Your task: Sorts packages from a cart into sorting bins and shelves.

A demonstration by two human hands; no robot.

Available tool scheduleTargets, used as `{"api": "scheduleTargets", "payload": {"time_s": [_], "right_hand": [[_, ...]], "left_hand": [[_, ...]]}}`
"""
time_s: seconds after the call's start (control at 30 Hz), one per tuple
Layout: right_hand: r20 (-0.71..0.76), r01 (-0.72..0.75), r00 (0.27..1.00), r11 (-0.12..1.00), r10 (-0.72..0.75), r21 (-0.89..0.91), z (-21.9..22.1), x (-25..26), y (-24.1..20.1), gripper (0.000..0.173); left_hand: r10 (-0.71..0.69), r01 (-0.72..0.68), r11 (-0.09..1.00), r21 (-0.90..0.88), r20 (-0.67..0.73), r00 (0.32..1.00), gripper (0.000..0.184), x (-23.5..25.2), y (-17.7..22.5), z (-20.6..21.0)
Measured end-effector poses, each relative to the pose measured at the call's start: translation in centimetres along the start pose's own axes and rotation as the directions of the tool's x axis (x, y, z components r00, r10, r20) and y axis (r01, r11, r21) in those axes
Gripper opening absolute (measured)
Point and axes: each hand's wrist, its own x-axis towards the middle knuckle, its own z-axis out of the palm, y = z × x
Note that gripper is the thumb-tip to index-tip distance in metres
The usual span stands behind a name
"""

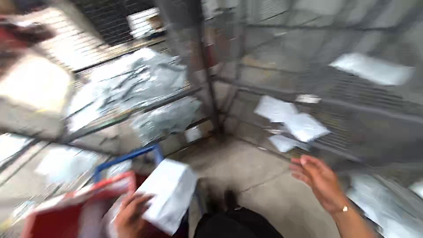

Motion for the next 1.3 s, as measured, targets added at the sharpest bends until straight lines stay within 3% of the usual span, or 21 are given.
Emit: {"api": "scheduleTargets", "payload": {"time_s": [0.03, 0.07, 0.13, 0.2, 0.27, 0.33, 0.43, 0.47, 0.57, 0.7, 0.77, 0.83, 0.87, 0.93, 1.0, 1.03, 1.1, 1.17, 1.3], "right_hand": [[0.226, -0.05, 0.973, 0.999, 0.049, 0.001, 5.3, -1.7, 1.6, 0.04], [0.426, -0.101, 0.9, 0.995, 0.091, 0.002, 10.0, -3.7, 2.7, 0.043], [0.699, -0.164, 0.702, 0.986, 0.135, -0.026, 17.0, -7.5, 3.2, 0.056], [0.797, -0.199, 0.581, 0.978, 0.164, -0.056, 21.1, -9.0, 2.0, 0.062], [0.828, -0.246, 0.516, 0.964, 0.219, -0.101, 23.1, -9.1, 0.6, 0.06], [0.805, -0.189, 0.545, 0.97, 0.233, -0.153, 24.2, -9.2, 0.0, 0.057], [0.661, 0.23, 0.745, 0.896, 0.089, -0.38, 25.4, -8.5, 1.0, 0.075], [0.623, 0.293, 0.78, 0.85, 0.052, -0.438, 25.7, -7.9, 1.3, 0.081], [0.588, 0.219, 0.787, 0.807, 0.186, -0.548, 25.7, -6.3, 0.7, 0.09], [0.671, -0.118, 0.678, 0.945, 0.3, -0.304, 23.9, -7.2, 0.1, 0.035], [0.64, -0.127, 0.732, 0.969, 0.235, -0.21, 21.9, -8.0, 0.9, 0.031], [0.55, -0.093, 0.817, 0.981, 0.172, -0.169, 19.7, -9.0, 1.8, 0.032], [0.499, -0.087, 0.853, 0.984, 0.154, -0.155, 18.7, -9.5, 2.2, 0.03], [0.411, -0.103, 0.896, 0.98, 0.167, -0.173, 17.0, -10.5, 2.4, 0.025], [0.361, -0.12, 0.91, 0.964, 0.203, -0.239, 15.6, -11.2, 2.2, 0.023], [0.355, -0.104, 0.914, 0.958, 0.198, -0.267, 15.1, -11.2, 2.2, 0.023], [0.359, -0.048, 0.92, 0.955, 0.156, -0.294, 15.1, -10.7, 2.1, 0.022], [0.353, -0.022, 0.927, 0.96, 0.124, -0.28, 16.5, -9.4, 1.1, 0.023], [0.388, 0.091, 0.922, 0.962, 0.016, -0.257, 23.1, -4.3, -3.3, 0.031]], "left_hand": [[0.012, -0.011, 1.0, 0.009, -0.079, 0.997, 0.013, 0.0, 0.2, 1.0], [0.021, -0.023, 1.0, -0.012, -0.133, 0.991, 0.014, -0.4, 0.2, 1.7], [0.012, -0.026, 0.996, -0.089, -0.163, 0.987, 0.017, -1.4, 0.3, 2.3], [0.01, -0.034, 0.989, -0.141, -0.172, 0.985, 0.02, -2.4, 1.0, 2.8], [0.0, -0.028, 0.989, -0.142, -0.193, 0.981, 0.021, -3.6, 2.0, 3.3], [-0.051, 0.016, 0.988, -0.152, -0.226, 0.973, 0.02, -4.5, 3.0, 3.7], [-0.171, 0.085, 0.953, -0.29, -0.288, 0.942, 0.021, -5.4, 4.1, 4.5], [-0.211, 0.098, 0.933, -0.347, -0.307, 0.928, 0.021, -5.5, 4.5, 4.8], [-0.274, 0.096, 0.876, -0.473, -0.323, 0.906, 0.02, -5.7, 5.6, 5.2], [-0.322, 0.116, 0.822, -0.558, -0.287, 0.902, 0.006, -5.9, 5.4, 5.0], [-0.43, 0.251, 0.799, -0.547, -0.228, 0.873, 0.03, -6.3, 2.8, 4.5], [-0.605, 0.52, 0.774, -0.362, -0.176, 0.777, 0.053, -7.5, -2.9, 4.2], [-0.709, 0.674, 0.704, -0.223, -0.166, 0.685, 0.065, -8.5, -6.6, 4.2], [-0.895, 0.911, 0.411, 0.044, -0.17, 0.412, 0.104, -10.3, -12.8, 4.3], [-0.97, 0.972, 0.101, 0.212, -0.195, 0.143, 0.133, -12.4, -16.7, 4.9], [-0.98, 0.968, 0.026, 0.248, -0.184, 0.073, 0.135, -13.3, -17.9, 5.2], [-0.985, 0.982, -0.002, 0.188, -0.167, 0.03, 0.122, -14.6, -19.2, 5.2], [-0.986, 1.0, 0.018, 0.015, -0.167, 0.021, 0.095, -15.9, -19.4, 4.5], [-0.984, 0.938, 0.02, -0.346, -0.173, -0.043, 0.058, -19.1, -18.2, 2.4]]}}
